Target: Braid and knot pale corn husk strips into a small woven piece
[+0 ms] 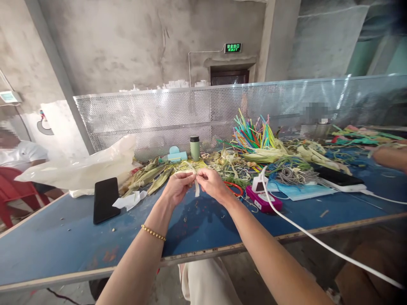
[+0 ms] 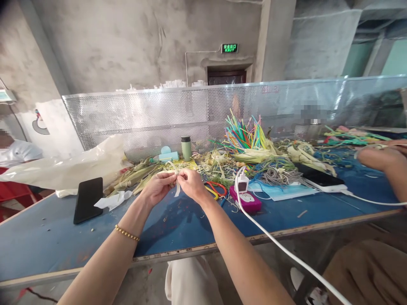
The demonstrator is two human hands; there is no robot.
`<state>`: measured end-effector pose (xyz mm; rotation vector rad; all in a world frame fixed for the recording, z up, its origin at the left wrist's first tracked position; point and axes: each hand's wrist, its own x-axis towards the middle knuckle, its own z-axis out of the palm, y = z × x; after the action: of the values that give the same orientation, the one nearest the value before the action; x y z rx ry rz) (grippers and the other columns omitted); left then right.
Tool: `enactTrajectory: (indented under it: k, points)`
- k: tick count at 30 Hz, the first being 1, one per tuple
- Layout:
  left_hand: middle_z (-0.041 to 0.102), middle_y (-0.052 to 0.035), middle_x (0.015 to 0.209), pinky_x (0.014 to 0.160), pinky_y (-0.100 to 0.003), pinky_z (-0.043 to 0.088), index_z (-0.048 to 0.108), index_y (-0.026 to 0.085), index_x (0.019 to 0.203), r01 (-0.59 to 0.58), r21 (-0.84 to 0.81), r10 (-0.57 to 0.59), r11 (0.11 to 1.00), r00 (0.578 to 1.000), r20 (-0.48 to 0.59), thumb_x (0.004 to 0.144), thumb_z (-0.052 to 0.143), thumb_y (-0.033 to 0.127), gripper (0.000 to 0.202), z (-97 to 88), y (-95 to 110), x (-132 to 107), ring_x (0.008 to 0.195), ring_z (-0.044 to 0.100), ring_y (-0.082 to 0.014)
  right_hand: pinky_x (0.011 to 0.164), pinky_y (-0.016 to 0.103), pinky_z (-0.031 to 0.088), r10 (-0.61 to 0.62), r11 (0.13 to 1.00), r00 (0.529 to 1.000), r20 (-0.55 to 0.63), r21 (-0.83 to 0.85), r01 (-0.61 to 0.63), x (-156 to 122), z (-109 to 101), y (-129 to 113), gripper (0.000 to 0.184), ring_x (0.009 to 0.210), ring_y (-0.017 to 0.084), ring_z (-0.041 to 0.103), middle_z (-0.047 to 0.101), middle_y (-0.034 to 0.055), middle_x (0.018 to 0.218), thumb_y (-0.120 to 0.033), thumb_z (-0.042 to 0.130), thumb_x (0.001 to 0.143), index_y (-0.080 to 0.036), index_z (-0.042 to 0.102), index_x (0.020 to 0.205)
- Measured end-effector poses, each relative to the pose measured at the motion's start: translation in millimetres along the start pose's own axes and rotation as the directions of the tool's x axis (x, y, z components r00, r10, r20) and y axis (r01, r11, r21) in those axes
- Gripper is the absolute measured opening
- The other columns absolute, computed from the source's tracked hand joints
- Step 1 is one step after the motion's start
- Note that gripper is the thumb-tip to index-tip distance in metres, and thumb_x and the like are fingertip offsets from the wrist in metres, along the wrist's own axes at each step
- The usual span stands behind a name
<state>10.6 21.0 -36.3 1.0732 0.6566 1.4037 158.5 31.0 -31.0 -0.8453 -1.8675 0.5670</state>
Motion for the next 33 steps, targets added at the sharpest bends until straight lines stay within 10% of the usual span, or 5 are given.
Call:
enactTrajectory:
  k: [33]
  points:
    - [0.058,-0.001,0.057,0.046,-0.014,0.04,0.058,0.01,0.065,0.037,-0.315,-0.108,0.948,0.971,-0.213,0.081,0.061,0.005,0.017,16.2,-5,2,0.046,0.049,-0.0045,0.061,0.024,0.037,-0.065,0.978,0.998,-0.025,-0.202,0.059,2,9,2,0.012,0.061,0.014,0.055,0.065,0.0019,0.066,-0.015,0.053,0.079,-0.018,0.056,0.067]
